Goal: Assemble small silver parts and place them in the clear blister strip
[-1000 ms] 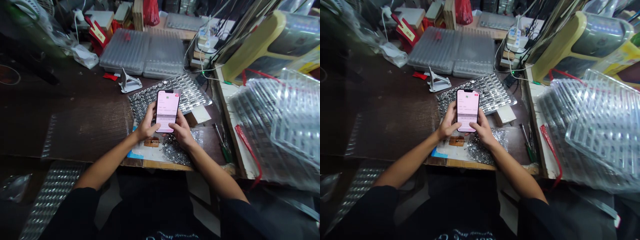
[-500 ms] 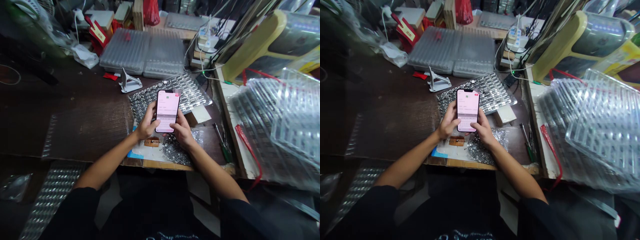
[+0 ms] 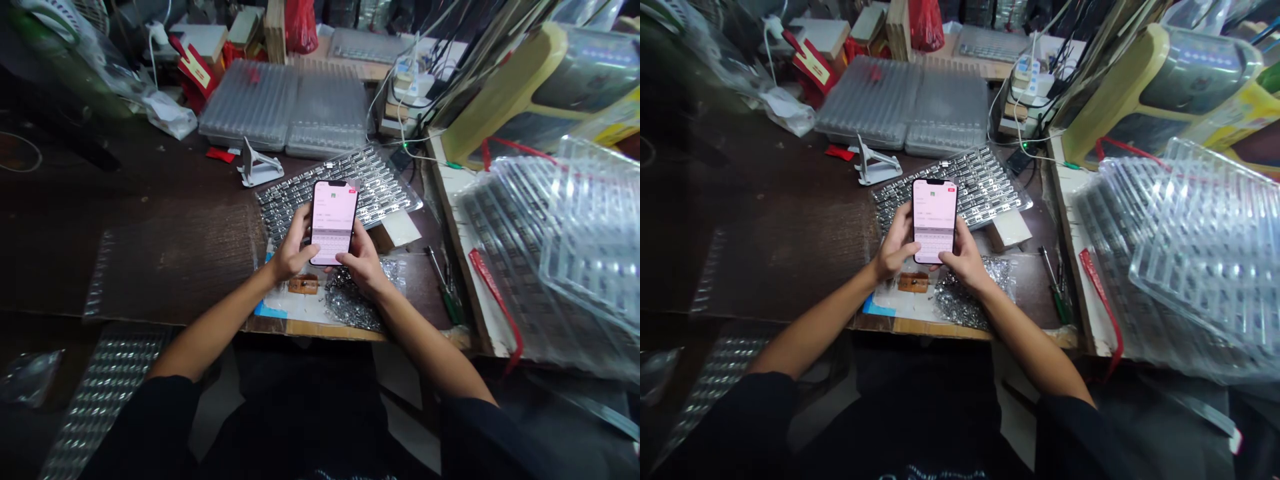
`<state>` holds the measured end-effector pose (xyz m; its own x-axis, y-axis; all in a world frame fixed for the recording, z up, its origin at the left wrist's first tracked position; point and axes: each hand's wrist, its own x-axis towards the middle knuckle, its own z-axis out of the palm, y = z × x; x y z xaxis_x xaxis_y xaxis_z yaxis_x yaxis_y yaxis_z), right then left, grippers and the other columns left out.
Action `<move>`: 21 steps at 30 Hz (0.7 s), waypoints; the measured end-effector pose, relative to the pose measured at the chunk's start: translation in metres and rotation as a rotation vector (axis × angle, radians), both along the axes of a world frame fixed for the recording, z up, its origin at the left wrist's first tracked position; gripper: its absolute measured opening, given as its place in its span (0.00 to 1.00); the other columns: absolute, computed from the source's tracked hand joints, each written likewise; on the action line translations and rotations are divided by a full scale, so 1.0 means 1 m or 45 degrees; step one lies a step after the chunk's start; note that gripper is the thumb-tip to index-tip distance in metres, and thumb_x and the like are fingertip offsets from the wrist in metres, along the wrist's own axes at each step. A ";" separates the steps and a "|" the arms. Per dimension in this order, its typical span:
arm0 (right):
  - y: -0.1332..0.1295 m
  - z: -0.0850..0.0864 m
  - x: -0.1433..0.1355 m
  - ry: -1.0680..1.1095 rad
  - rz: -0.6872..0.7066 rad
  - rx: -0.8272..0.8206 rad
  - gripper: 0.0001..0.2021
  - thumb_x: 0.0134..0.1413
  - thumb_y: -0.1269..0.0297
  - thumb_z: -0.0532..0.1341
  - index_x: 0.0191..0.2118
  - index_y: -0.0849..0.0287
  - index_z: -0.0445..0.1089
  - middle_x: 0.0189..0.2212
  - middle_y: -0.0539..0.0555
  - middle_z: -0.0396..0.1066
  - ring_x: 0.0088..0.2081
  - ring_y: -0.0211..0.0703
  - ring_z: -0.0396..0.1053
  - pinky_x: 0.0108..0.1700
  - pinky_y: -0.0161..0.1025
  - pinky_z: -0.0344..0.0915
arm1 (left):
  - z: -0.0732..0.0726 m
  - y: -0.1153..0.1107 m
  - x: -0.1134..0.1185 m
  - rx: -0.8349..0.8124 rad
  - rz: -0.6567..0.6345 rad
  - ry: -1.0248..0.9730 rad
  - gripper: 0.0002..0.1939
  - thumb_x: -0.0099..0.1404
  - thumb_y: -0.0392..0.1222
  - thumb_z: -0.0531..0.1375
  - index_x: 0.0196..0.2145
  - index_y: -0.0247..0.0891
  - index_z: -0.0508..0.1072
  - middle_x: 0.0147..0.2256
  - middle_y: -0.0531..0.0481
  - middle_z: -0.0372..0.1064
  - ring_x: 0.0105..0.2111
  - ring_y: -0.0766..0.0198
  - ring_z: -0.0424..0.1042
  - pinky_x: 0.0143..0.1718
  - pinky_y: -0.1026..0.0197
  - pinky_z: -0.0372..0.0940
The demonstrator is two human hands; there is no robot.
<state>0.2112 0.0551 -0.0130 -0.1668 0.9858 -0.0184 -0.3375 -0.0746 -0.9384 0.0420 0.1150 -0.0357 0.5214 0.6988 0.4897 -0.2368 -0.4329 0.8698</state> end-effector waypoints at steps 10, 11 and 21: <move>0.001 -0.002 0.000 0.016 -0.016 -0.047 0.38 0.45 0.59 0.67 0.63 0.48 0.56 0.58 0.58 0.68 0.47 0.56 0.73 0.30 0.46 0.78 | -0.001 -0.001 0.002 -0.017 0.056 0.019 0.42 0.64 0.54 0.60 0.69 0.42 0.46 0.64 0.35 0.57 0.61 0.42 0.63 0.59 0.42 0.65; 0.002 -0.003 0.000 0.023 -0.018 -0.058 0.38 0.44 0.60 0.66 0.63 0.48 0.56 0.58 0.58 0.68 0.48 0.56 0.73 0.31 0.47 0.78 | -0.001 -0.001 0.002 -0.008 0.075 0.029 0.42 0.64 0.54 0.61 0.69 0.42 0.46 0.64 0.35 0.58 0.61 0.43 0.63 0.59 0.42 0.65; 0.001 -0.002 0.001 0.024 -0.004 -0.048 0.40 0.43 0.59 0.68 0.63 0.49 0.55 0.59 0.59 0.68 0.48 0.58 0.73 0.32 0.48 0.79 | -0.002 -0.001 0.002 0.006 0.070 0.007 0.41 0.65 0.52 0.59 0.69 0.42 0.46 0.64 0.36 0.58 0.61 0.43 0.63 0.57 0.42 0.67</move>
